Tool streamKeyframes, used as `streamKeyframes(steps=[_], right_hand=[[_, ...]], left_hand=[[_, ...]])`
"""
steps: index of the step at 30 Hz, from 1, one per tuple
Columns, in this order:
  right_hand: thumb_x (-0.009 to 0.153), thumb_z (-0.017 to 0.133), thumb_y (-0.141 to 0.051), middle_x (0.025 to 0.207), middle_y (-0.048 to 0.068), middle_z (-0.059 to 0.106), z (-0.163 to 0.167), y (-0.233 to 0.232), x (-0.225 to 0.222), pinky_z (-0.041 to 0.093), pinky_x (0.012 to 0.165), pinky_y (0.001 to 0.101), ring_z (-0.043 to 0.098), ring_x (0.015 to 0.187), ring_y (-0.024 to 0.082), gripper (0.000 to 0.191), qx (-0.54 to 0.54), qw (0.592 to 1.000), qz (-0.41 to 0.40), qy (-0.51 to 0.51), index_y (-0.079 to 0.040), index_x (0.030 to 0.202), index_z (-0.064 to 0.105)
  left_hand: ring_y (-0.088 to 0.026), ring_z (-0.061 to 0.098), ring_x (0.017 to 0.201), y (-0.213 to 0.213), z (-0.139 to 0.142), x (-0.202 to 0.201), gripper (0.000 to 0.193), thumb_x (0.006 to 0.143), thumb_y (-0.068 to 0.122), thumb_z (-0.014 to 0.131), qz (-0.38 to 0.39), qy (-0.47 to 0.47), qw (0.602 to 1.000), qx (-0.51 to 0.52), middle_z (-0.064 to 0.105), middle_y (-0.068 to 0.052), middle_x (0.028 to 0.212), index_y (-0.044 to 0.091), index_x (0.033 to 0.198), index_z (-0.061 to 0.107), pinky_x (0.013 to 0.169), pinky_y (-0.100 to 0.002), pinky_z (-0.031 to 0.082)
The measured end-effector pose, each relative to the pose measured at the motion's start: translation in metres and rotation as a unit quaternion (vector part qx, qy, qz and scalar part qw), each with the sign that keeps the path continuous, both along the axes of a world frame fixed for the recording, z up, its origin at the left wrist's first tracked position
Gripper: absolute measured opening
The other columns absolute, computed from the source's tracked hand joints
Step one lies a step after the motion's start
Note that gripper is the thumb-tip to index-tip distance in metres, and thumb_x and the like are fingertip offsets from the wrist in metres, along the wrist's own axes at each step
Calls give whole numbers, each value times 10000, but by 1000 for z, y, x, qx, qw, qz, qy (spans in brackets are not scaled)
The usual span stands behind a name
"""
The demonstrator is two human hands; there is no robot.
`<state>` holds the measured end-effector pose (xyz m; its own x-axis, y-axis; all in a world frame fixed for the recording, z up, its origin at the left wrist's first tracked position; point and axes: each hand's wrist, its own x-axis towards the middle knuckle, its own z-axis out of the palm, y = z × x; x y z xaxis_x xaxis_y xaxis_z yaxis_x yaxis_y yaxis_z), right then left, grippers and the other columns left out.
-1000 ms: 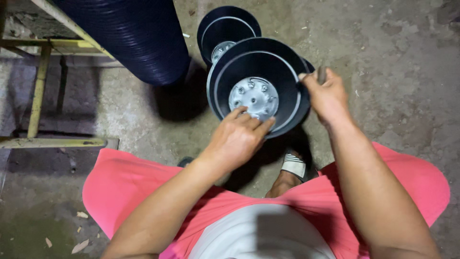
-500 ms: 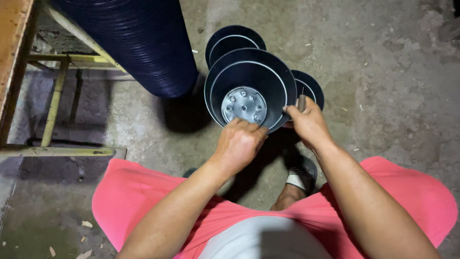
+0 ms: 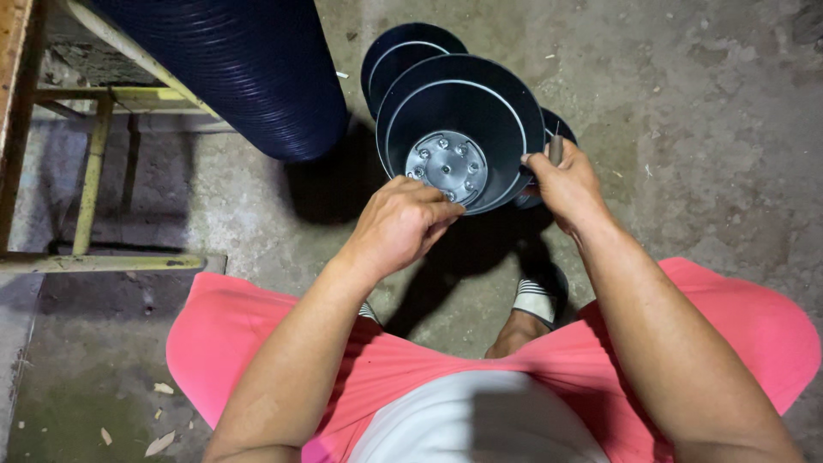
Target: The person sits on the floor and repeatedly inserts a small metal pin into a hole on the rim of a black plastic bucket-like part. They rotate the part to access different holes and continue the insertion process.
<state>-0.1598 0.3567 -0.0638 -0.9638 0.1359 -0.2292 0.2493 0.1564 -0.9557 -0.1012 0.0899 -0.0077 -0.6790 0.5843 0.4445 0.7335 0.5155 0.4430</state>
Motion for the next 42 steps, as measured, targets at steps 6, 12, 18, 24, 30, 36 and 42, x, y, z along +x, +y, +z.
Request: streamKeyframes(steps=[6, 12, 18, 24, 30, 36, 42], right_hand=[[939, 667, -135, 800, -25, 605, -4, 3, -1, 581, 600, 320, 603, 692, 117, 85, 7, 1000, 4, 0, -71, 950, 613], [952, 654, -162, 818, -29, 625, -3, 3, 1, 589, 614, 314, 625, 712, 109, 91, -5, 1000, 0, -3, -77, 966, 626], [1097, 552, -284, 763, 34, 655, 10, -3, 11, 489, 576, 275, 593, 630, 131, 236, 73, 996, 3, 43, -77, 1024, 638], [1000, 675, -146, 711, 79, 614, 39, -37, 66, 388, 502, 305, 469, 538, 115, 161, 223, 943, 120, 218, -59, 1135, 670], [929, 714, -124, 792, 79, 719, 61, -59, 83, 458, 478, 291, 588, 469, 102, 214, 205, 943, 158, 207, -72, 1136, 694], [943, 716, -109, 885, 101, 752, 58, -58, 81, 514, 564, 282, 667, 583, 124, 207, 202, 930, 171, 254, -58, 1144, 700], [955, 722, -113, 923, 115, 755, 55, -56, 81, 532, 594, 298, 706, 649, 155, 198, 207, 918, 180, 286, -48, 1141, 696]], left_hand=[[-278, 675, 850, 0, 3, 2, 184, 810, 113, 778, -11, 16, 1000, 11, 724, -57, 895, 91, 992, 791, 784, -397, 499], [-275, 657, 822, 3, 3, 3, 202, 795, 117, 783, -5, 7, 1000, 11, 725, -58, 886, 90, 995, 798, 792, -394, 488], [-251, 671, 809, 8, 2, 2, 122, 862, 126, 760, 64, -12, 993, 100, 736, -59, 864, 94, 976, 792, 842, -374, 459], [-132, 528, 567, 6, -4, -2, 206, 902, 159, 748, 193, -301, 918, 173, 682, -118, 651, 75, 1078, 817, 614, -327, 421], [33, 580, 614, 9, -14, -1, 210, 933, 151, 748, 127, -297, 901, 289, 736, 52, 738, 28, 1095, 799, 569, -217, 504], [6, 417, 456, 9, -10, 1, 222, 885, 168, 754, 180, -326, 899, 231, 565, 40, 504, 62, 1070, 815, 425, -250, 355], [-9, 402, 430, 8, -6, 2, 227, 877, 181, 760, 182, -306, 912, 204, 524, 8, 464, 67, 1065, 816, 419, -252, 343]])
